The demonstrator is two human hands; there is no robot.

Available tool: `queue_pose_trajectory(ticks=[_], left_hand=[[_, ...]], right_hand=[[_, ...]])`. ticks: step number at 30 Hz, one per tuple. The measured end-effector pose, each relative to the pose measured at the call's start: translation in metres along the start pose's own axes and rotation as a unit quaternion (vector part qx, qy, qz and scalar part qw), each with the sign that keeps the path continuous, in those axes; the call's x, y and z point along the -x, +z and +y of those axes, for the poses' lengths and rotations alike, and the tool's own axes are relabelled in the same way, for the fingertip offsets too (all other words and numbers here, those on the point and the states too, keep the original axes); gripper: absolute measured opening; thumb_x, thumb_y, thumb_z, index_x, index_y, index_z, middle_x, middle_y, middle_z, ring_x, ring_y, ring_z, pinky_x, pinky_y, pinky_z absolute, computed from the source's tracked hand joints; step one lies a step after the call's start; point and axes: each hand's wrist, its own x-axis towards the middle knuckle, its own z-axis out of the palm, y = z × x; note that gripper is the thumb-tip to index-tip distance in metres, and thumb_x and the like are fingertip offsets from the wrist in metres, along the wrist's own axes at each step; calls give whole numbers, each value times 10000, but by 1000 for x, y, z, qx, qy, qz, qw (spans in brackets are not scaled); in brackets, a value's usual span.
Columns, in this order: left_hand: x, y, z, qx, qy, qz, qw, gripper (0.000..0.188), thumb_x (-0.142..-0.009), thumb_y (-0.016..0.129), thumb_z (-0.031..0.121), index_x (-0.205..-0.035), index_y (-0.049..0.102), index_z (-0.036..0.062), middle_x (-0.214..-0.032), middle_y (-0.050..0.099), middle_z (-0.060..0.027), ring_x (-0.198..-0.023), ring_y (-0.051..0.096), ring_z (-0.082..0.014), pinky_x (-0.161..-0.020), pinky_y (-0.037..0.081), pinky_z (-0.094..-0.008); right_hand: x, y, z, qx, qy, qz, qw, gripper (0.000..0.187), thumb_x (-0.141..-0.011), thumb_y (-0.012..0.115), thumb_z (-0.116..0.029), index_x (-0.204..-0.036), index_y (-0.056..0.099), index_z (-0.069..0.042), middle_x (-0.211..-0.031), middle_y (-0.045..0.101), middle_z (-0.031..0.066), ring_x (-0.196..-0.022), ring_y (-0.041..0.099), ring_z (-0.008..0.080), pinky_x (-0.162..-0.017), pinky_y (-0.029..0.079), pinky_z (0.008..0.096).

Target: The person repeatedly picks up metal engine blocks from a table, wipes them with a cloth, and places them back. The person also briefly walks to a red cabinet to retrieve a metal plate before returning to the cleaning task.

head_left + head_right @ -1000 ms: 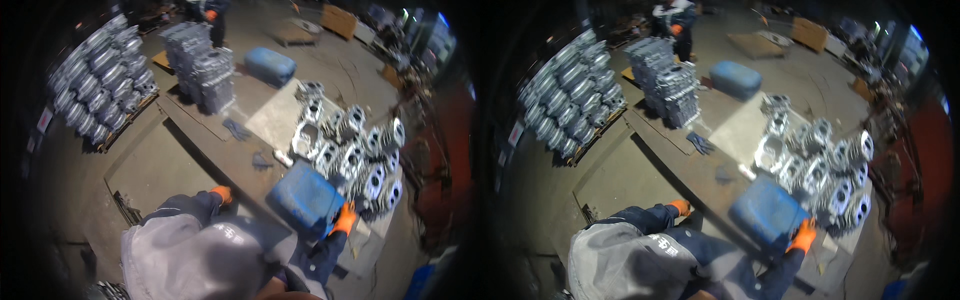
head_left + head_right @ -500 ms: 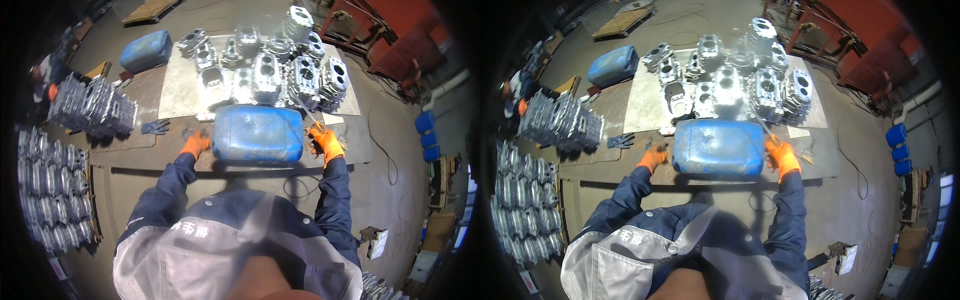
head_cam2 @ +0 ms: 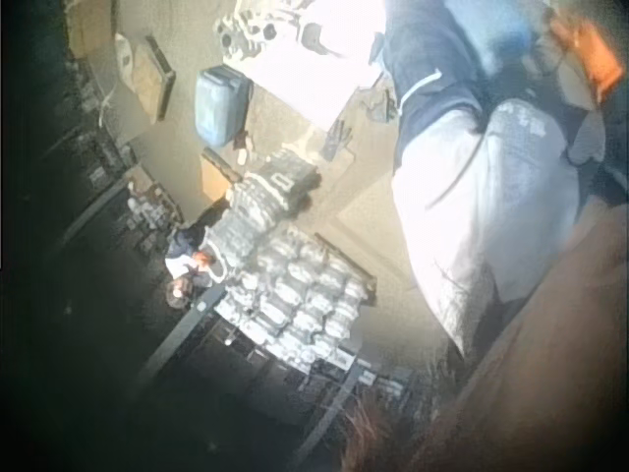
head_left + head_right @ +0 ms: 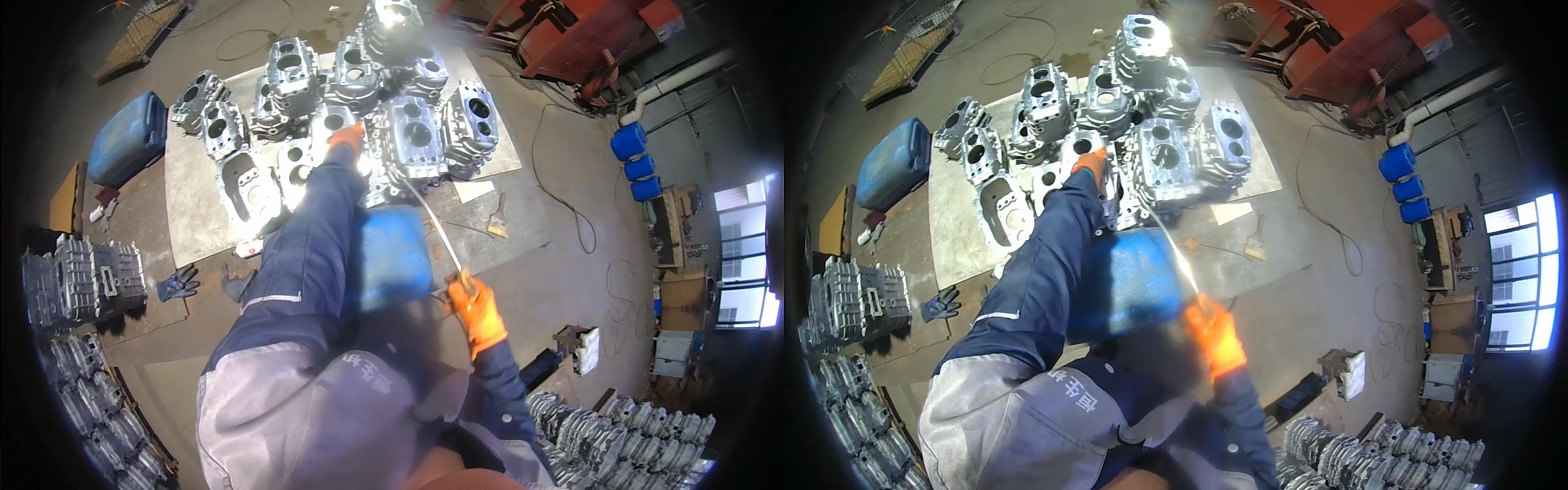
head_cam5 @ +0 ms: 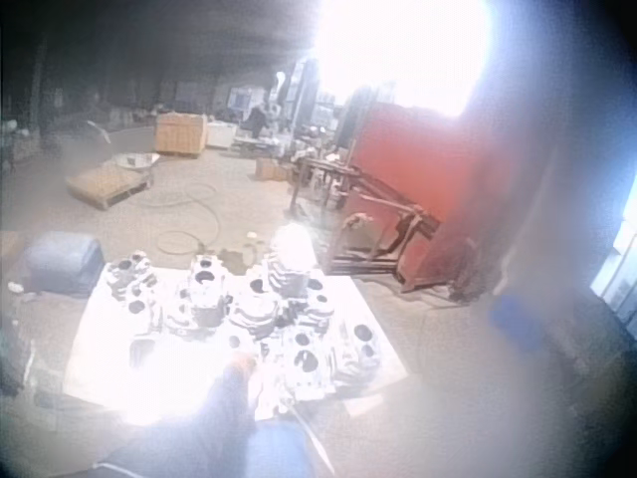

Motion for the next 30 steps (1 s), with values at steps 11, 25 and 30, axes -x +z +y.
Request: queue_pose_trajectory(ticks=[11,25,30], left_hand=[[65,-21,-6,625,-172,163,744,186,-891,656,217,-959,588,58,-791,609,-106,-681,597,-258,-590,486,-391],[233,-142,72,-179,96,-74,976,489,-801,682,451,-938,743,-14,-1002,697,-248,-960,663,-406,-880,504,-463],[298,-109,66,-223,185,-155,945,268,-662,749,211,-902,698,101,-835,688,-187,-823,679,-404,-708,534,-471]], right_hand=[[70,-27,9,225,23,83,971,340,-910,693,-266,-1112,682,6,-817,708,135,-759,641,137,-684,521,341],[79,-102,-90,217,-22,0,976,298,-893,701,-244,-1057,668,3,-640,593,38,-511,538,118,-485,414,277],[72,-116,-49,364,-1,58,929,384,-860,714,-325,-1075,687,-8,-656,628,71,-535,588,155,-540,467,301]])
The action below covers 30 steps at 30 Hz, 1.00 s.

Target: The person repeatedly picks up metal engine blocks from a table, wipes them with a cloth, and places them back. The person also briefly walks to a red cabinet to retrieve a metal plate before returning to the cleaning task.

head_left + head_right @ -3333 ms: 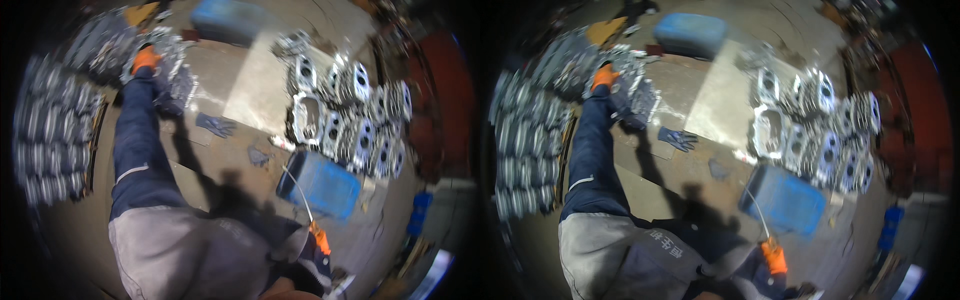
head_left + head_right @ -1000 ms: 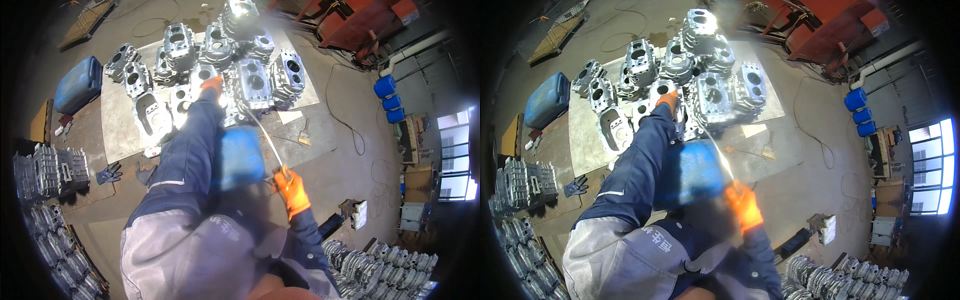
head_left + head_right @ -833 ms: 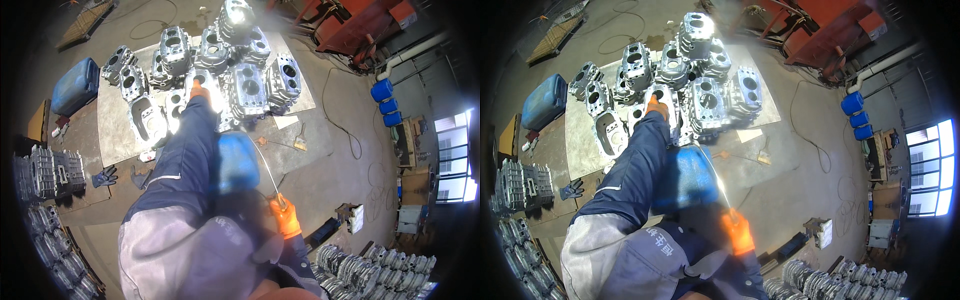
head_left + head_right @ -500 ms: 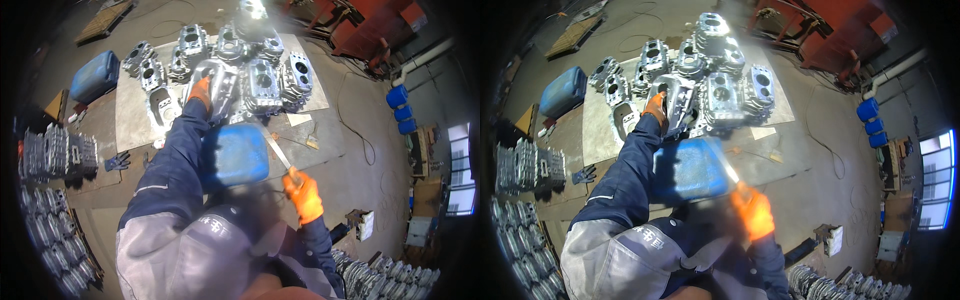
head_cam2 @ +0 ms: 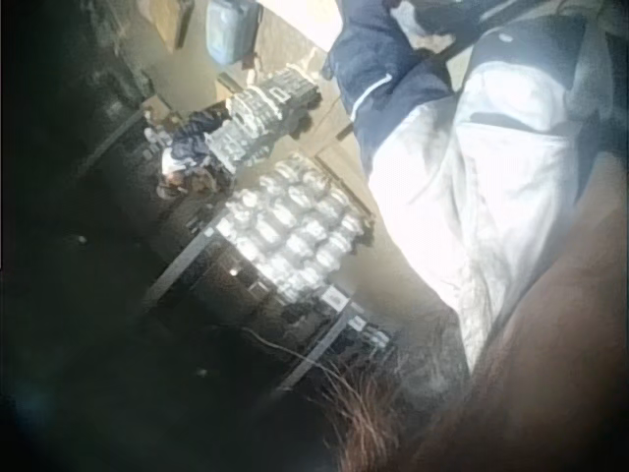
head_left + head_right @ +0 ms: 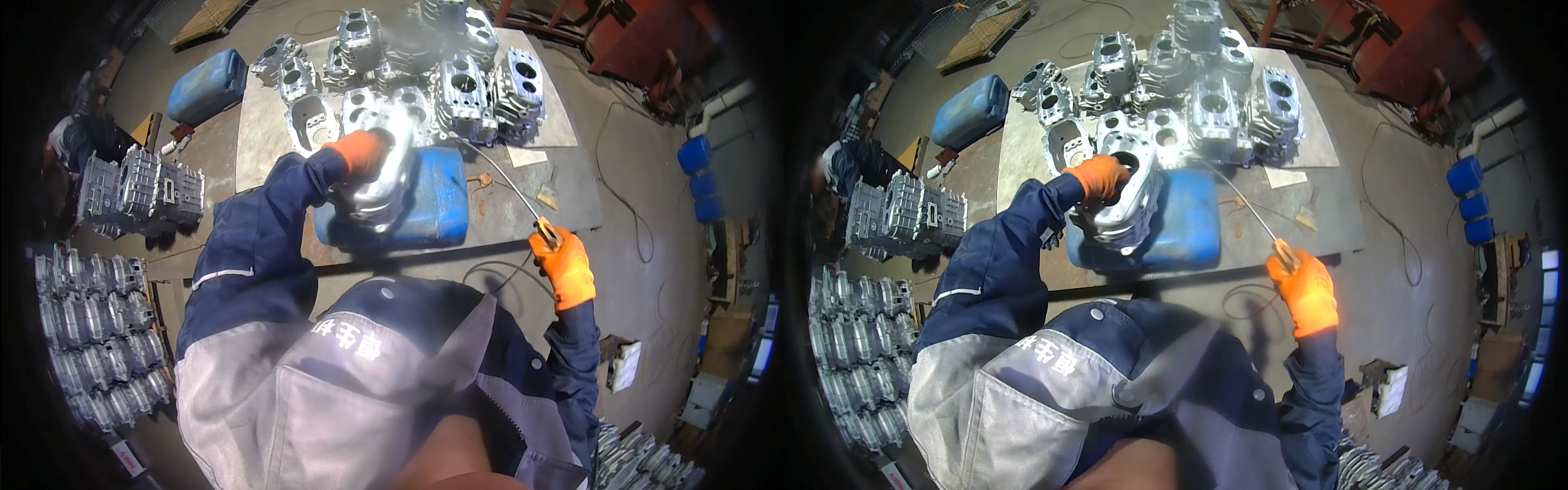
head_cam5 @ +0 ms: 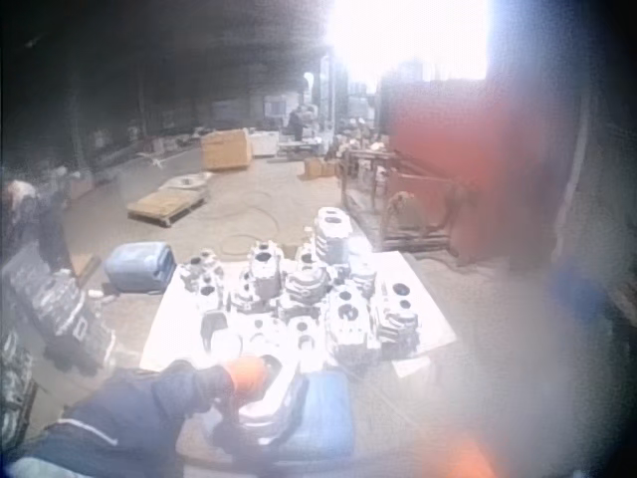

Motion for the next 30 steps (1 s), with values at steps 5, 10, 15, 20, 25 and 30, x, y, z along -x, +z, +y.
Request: queue_pose_trajectory(ticks=[5,10,15,20,25,30], left_hand=[[39,35,7,114,-69,14,991,305,-673,723,182,-943,699,42,-863,693,-187,-865,685,-373,-784,533,-420],[53,59,13,35,-139,-47,989,354,-739,678,149,-1061,656,6,-1021,696,-167,-999,668,-265,-863,517,-338],[58,87,15,64,-172,92,979,404,-726,678,117,-1127,635,154,-1177,646,-138,-1179,576,-286,-1007,444,-360],[90,125,18,20,-117,290,950,503,-673,745,142,-1161,626,165,-1207,632,-94,-1163,565,-311,-992,446,-387],[109,145,48,120,-242,256,928,591,-718,787,309,-1241,594,112,-1307,600,-125,-1273,525,-304,-1071,406,-408],[99,162,65,-40,-269,246,930,701,-718,783,369,-1300,529,72,-1254,635,-103,-1258,542,-267,-1130,325,-413]], right_hand=[[-7,26,14,-32,-26,-88,995,374,-833,707,-359,-1061,712,-63,-756,688,161,-677,677,263,-651,514,370],[-11,58,-4,106,-103,-105,984,402,-829,712,-446,-1041,715,-104,-932,708,199,-923,653,409,-796,510,472],[-15,60,-23,189,-163,-41,967,407,-832,703,-442,-1075,704,-116,-955,707,197,-931,653,400,-786,513,466],[-20,52,-35,241,-176,-50,953,429,-828,681,-463,-1068,700,-108,-953,703,208,-950,653,399,-803,513,461],[-36,61,-65,235,-208,-53,948,453,-829,667,-486,-1072,698,-105,-949,707,210,-945,669,392,-819,519,457],[-40,84,-112,222,-171,-118,953,453,-841,676,-465,-1091,689,-88,-941,713,193,-865,686,371,-776,528,438]])
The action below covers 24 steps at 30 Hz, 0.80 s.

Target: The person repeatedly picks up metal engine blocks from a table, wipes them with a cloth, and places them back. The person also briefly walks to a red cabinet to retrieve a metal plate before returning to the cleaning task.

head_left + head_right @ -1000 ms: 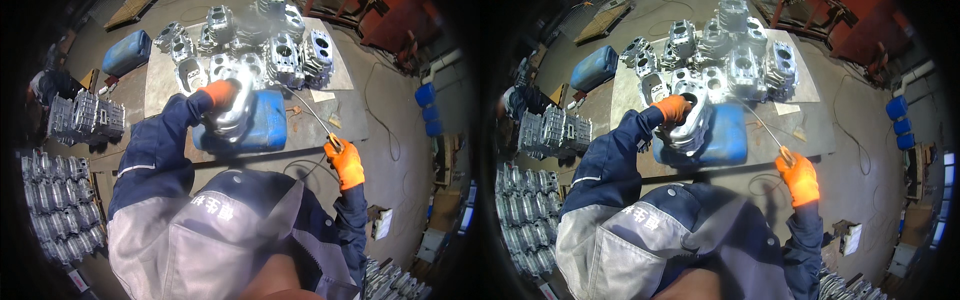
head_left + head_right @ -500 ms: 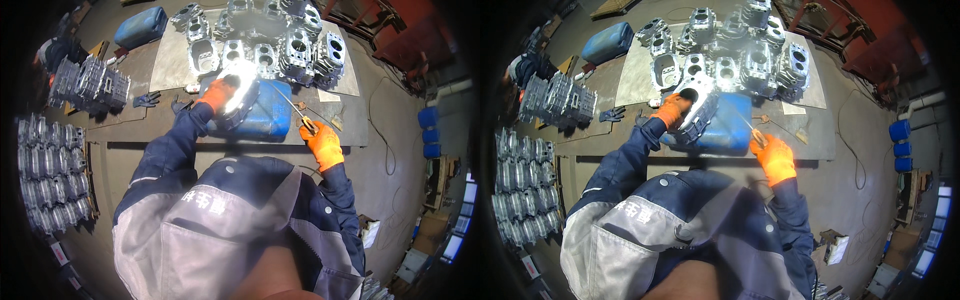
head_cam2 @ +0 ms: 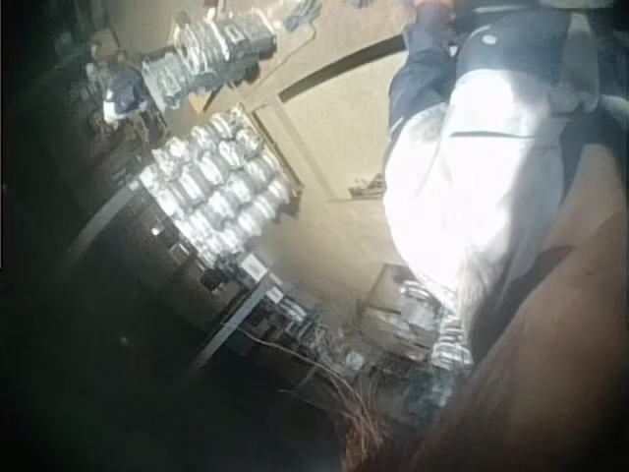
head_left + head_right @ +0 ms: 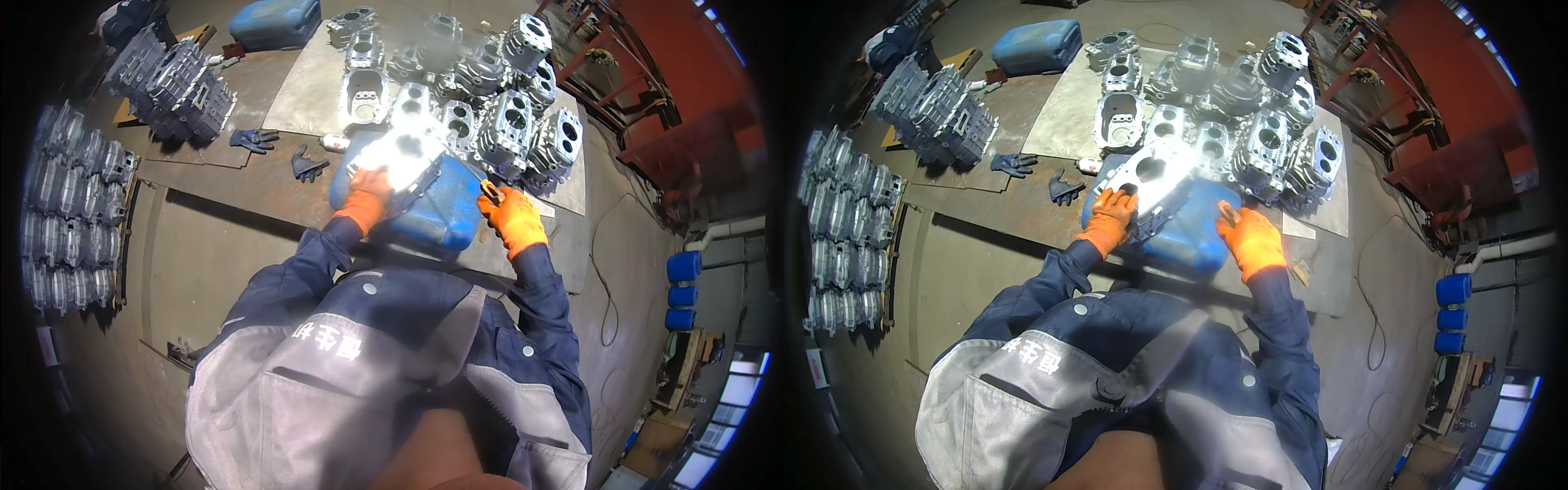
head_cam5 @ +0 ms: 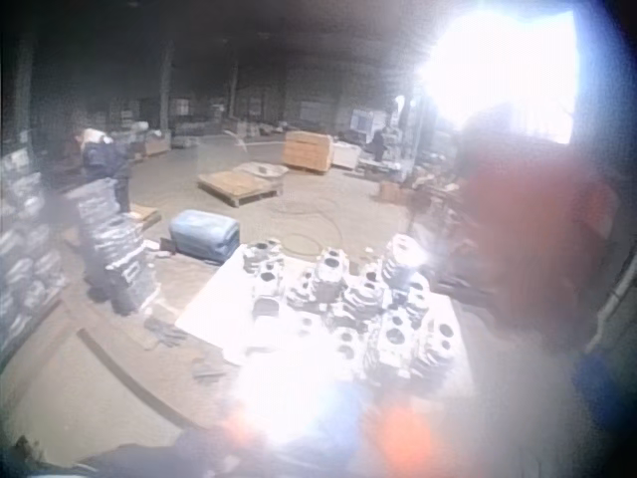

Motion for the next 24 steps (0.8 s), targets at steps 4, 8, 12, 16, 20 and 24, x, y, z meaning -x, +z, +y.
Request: queue_pose_trajectory(ticks=[4,8,12,16,20,24], left_hand=[[1,15,5,-20,-12,-40,999,571,-809,701,273,-1311,502,87,-1119,660,-91,-1144,585,-248,-1087,361,-401],[17,12,18,1,1,-18,1000,444,-873,617,218,-1287,520,88,-1011,671,-72,-1092,590,-234,-1064,373,-390],[30,-6,20,26,-7,1,1000,583,-736,749,224,-1259,530,86,-1217,613,-126,-1216,548,-278,-1105,351,-398],[51,-15,3,170,-15,51,984,537,-720,746,182,-1217,565,86,-1272,585,-149,-1225,534,-336,-1075,399,-443],[80,-7,-23,185,-108,240,947,531,-727,731,151,-1234,590,82,-1207,631,-169,-1152,580,-366,-1027,439,-456],[112,7,-46,172,-237,200,935,501,-741,727,145,-1223,610,75,-1177,655,-170,-1123,600,-373,-992,464,-444]], right_hand=[[9,-6,-10,-45,15,-26,999,453,-849,671,-443,-1083,678,-55,-892,712,183,-752,688,344,-699,532,409],[24,-4,-2,0,-14,-18,1000,438,-853,660,-444,-1037,675,-46,-862,706,175,-674,685,330,-634,531,399],[34,9,5,80,-51,-27,995,448,-846,649,-476,-1023,693,-67,-985,699,207,-969,665,373,-840,512,444],[44,16,10,107,-84,-4,991,447,-850,643,-489,-1032,697,-85,-1076,666,217,-1055,628,382,-882,495,455],[55,17,16,104,-86,-19,991,449,-849,662,-484,-1055,695,-86,-1144,649,227,-1064,625,378,-879,495,451],[64,18,19,48,-140,-9,989,443,-849,679,-478,-1066,703,-93,-1024,686,229,-981,656,377,-843,504,446]])
